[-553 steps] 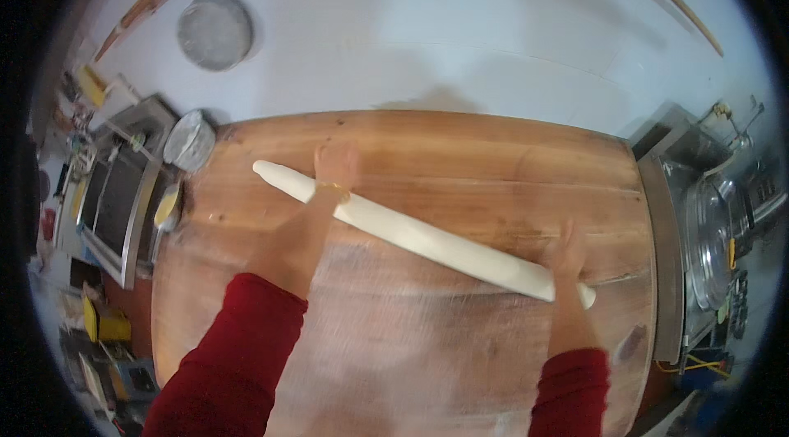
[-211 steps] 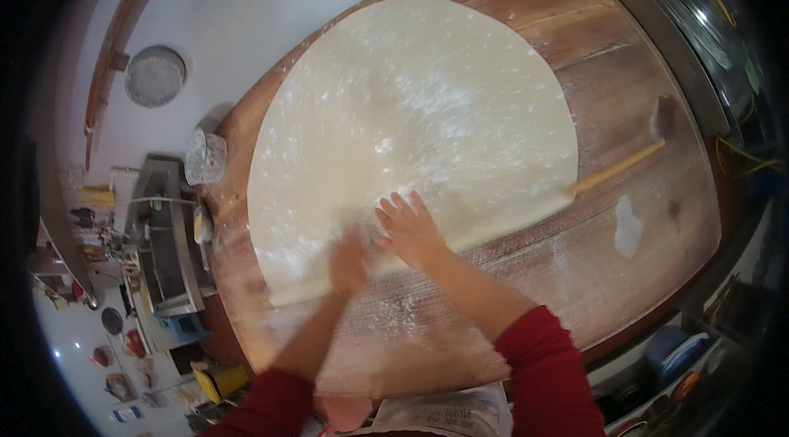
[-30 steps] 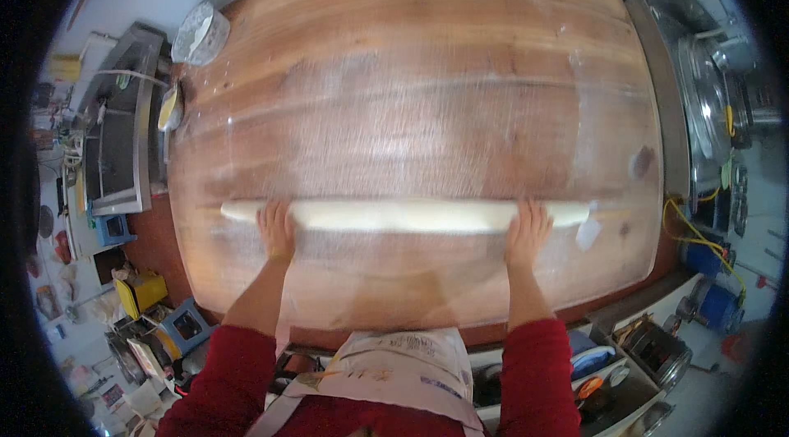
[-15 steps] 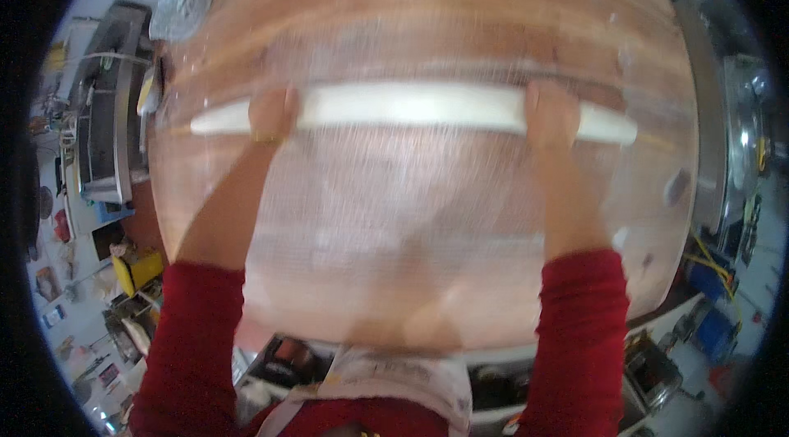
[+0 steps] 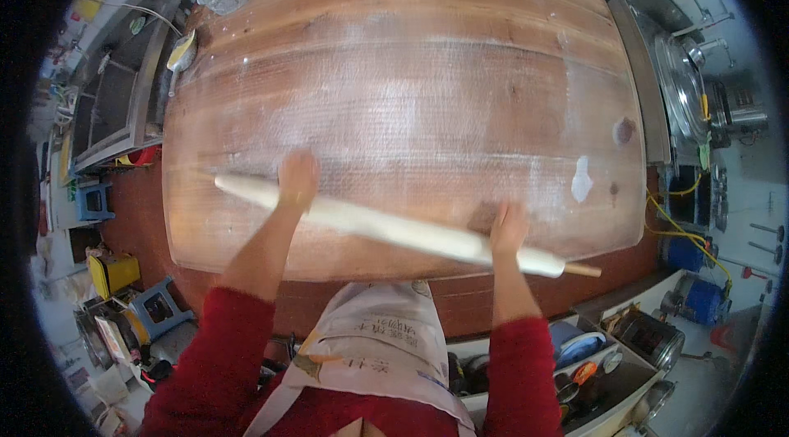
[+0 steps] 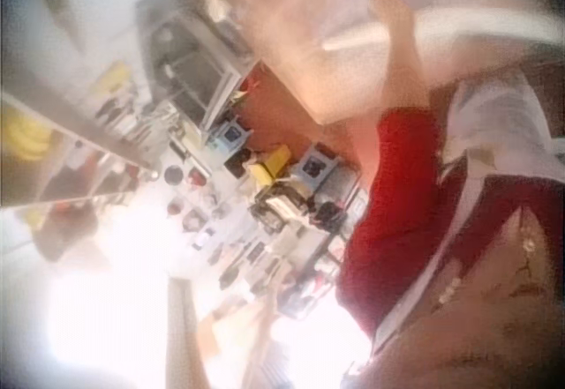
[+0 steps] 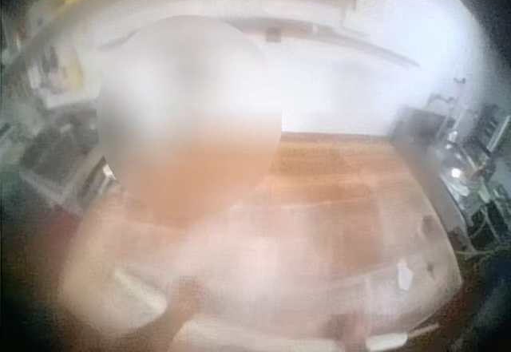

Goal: The person rolls out a piece of dough on a large wooden table using a long rolling pin. They repeatedly roll, lift, and reposition the dough to expand it into a large, thin circular sheet. Flour is sprinkled onto the dough and table to prevent sticking.

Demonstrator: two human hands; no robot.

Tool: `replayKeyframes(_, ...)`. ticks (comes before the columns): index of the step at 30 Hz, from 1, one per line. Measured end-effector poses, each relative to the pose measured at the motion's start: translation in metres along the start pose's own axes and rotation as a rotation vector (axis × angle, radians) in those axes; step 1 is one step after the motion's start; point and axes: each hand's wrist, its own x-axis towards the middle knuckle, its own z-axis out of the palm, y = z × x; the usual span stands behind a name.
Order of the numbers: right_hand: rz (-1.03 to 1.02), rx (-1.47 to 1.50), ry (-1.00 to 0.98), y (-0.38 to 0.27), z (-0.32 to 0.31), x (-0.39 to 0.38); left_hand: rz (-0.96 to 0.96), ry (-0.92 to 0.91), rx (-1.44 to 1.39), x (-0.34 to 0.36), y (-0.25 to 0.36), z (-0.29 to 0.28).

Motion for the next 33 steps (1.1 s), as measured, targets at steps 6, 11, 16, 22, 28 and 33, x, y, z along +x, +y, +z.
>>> replayKeyframes(6, -0.178, -0.147, 0.404, -0.031, 0.021, 0.011, 0.251, 0.407, -0.025, 0.015, 0.012, 0.025)
replayKeyframes(11, -0.079, 0.017, 0.188, -0.048, -0.024, 0.178, 0.089, 0.203, -0.062, 0.203, 0.024, -0.019)
replayKeyframes(16, -0.138, -0.269, 0.433, 0.007, -0.011, 0.247, 0.265, 0.74, -0.009, 0.233, 0.023, -0.061)
replayKeyframes(22, -0.039, 0.269, 0.246, -0.025, -0.053, 0.532, 0.202, 0.401, 0.136, 0.478, 0.023, -0.152)
replayKeyframes(28, -0.092, -0.035, 0.192, -0.029, -0.053, 0.598, 0.476, 0.39, 0.578, 0.574, 0.07, -0.148)
replayKeyframes(33, -0.182, -0.109, -0.029, -0.031, -0.071, 0.564, 0.476, 0.197, 0.397, 0.519, 0.081, -0.152)
